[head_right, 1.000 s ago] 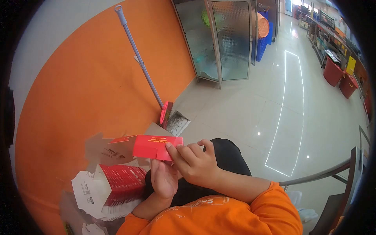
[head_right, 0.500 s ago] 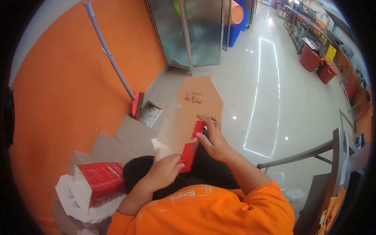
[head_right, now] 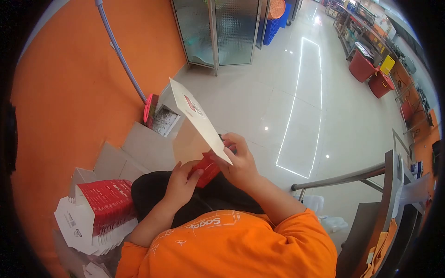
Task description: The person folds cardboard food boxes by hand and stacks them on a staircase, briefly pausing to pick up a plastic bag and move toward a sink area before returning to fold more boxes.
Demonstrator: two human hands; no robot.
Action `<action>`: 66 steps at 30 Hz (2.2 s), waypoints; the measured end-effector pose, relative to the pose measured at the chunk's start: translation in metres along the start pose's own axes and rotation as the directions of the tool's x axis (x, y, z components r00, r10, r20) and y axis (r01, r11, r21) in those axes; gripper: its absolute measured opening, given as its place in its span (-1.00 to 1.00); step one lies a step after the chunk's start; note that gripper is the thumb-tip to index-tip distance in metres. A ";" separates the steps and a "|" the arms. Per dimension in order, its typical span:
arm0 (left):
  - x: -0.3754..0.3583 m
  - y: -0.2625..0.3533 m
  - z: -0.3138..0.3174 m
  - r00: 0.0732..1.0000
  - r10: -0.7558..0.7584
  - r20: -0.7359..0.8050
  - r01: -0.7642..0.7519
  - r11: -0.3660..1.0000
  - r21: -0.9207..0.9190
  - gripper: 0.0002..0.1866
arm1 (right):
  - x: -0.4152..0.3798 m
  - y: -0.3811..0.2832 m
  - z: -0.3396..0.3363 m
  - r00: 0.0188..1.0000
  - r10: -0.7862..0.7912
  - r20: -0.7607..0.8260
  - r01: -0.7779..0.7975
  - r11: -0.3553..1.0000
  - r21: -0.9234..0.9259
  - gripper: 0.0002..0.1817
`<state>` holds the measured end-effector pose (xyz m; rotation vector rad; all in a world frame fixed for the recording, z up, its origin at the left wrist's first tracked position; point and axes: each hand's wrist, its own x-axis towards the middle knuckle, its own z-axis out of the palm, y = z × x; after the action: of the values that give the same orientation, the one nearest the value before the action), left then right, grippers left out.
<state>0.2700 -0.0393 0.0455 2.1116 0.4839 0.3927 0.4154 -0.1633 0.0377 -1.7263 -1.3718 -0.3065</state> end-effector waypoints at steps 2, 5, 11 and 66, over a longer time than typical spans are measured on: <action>0.001 -0.001 -0.004 0.999 -0.008 0.047 0.007 1.000 0.028 -0.79 | -0.003 -0.001 0.001 0.999 -0.002 -0.045 0.003 0.999 0.033 -0.70; -0.002 -0.004 -0.002 0.998 -0.027 0.056 0.017 0.983 0.181 -0.77 | -0.005 -0.002 -0.002 0.995 0.047 0.091 -0.055 0.995 0.087 -0.72; 0.003 -0.003 0.001 0.990 0.050 0.134 -0.075 0.980 0.185 -0.70 | -0.009 0.013 -0.007 0.934 0.210 0.288 -0.300 0.899 0.317 -0.63; -0.004 0.032 -0.055 0.871 0.176 0.459 -0.393 0.810 0.435 -0.06 | 0.005 0.035 0.001 0.801 0.507 0.318 -0.570 0.484 0.664 -0.77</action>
<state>0.2481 -0.0180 0.1020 2.7237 0.0051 -0.0248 0.4474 -0.1595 0.0235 -1.3486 -0.7307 0.6302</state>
